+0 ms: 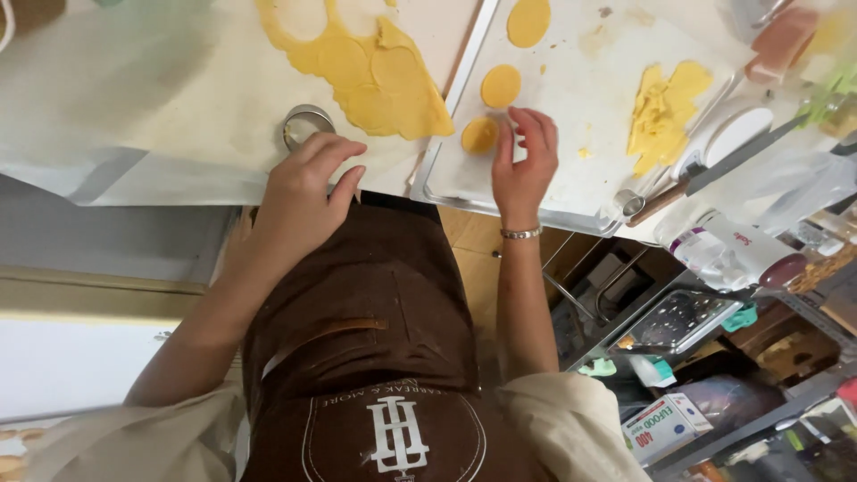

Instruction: Cutting round shapes from dough and rolling out dough scraps using a rolling pin.

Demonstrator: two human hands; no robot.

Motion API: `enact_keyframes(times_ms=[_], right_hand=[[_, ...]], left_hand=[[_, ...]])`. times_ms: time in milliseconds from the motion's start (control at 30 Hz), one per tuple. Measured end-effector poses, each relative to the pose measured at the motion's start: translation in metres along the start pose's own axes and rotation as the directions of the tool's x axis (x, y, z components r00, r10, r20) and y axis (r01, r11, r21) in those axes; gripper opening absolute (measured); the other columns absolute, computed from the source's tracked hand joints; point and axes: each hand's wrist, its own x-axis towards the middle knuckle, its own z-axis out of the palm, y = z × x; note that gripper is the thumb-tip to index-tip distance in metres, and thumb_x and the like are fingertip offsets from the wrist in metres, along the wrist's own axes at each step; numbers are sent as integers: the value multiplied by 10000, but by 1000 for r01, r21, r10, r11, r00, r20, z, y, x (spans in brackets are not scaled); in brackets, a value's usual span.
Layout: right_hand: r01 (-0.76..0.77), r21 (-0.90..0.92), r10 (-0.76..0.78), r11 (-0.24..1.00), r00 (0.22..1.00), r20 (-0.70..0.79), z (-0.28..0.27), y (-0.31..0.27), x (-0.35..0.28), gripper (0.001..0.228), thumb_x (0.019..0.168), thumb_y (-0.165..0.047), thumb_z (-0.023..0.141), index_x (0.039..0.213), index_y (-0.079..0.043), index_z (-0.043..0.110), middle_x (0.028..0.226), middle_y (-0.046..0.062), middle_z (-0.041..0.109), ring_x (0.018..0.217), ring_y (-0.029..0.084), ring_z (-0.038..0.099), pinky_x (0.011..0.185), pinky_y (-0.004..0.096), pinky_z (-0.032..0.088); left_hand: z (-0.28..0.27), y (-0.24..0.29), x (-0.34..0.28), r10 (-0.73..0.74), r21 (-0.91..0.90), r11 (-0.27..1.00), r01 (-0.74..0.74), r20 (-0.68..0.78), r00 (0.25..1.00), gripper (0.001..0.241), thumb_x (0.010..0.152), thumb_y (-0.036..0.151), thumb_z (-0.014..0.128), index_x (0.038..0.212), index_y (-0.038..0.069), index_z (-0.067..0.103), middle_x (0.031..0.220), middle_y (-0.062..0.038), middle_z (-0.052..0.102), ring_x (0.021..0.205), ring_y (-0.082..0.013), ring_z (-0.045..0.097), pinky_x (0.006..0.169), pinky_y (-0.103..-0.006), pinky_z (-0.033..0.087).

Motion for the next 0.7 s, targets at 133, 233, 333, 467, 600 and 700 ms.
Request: enact_keyframes(times_ms=[133,233,333,467,600,700], right_hand=[[65,106,-77,992,991,112,36,-27,20,160,1029,1,653,1176,-45,698,1080,88,726,986,233,722,901,347,585],[134,123,-150,983,981,127,65,-58,43,246,1015,-1,649,1258,-39,647,1181,130,697,1061,271,707,931,362,578],[54,116,-70,992,987,143,90,-66,58,357,951,-75,709,1289,-32,602,1160,115,701,1040,256,709,923,367,569],[134,-18,-131,991,981,142,105,-85,64,426,919,-145,776,1277,-9,590,1105,119,674,1049,295,640,940,406,529],[48,-242,-41,969,999,33,119,-97,69,424,881,-226,809,1212,-25,636,1071,121,676,1009,314,619,887,440,495],[7,-253,-4,967,1000,12,128,-93,72,399,844,-234,806,1144,-21,653,973,97,701,941,319,633,854,444,511]], left_hand=[[-4,-9,14,105,175,981,-87,-99,989,225,965,45,734,1184,21,688,1140,-146,666,1056,-344,662,915,-421,545],[-14,-15,30,86,271,961,-53,-113,990,228,971,32,734,1193,6,683,1148,-137,644,1044,-342,629,929,-431,524],[-15,-26,41,57,266,964,-22,-126,990,238,946,56,750,1174,20,691,1163,-121,645,1013,-327,625,911,-429,512],[-16,-31,40,85,323,946,-30,-157,984,256,933,76,766,1175,27,694,1169,-118,639,1048,-337,621,933,-430,511],[-24,-32,37,39,244,970,8,-189,981,234,953,83,766,1171,31,701,1174,-112,644,1064,-331,623,938,-429,513],[-31,-34,35,48,218,976,2,-222,974,227,958,86,768,1169,33,705,1185,-113,647,1089,-330,626,948,-426,514]])
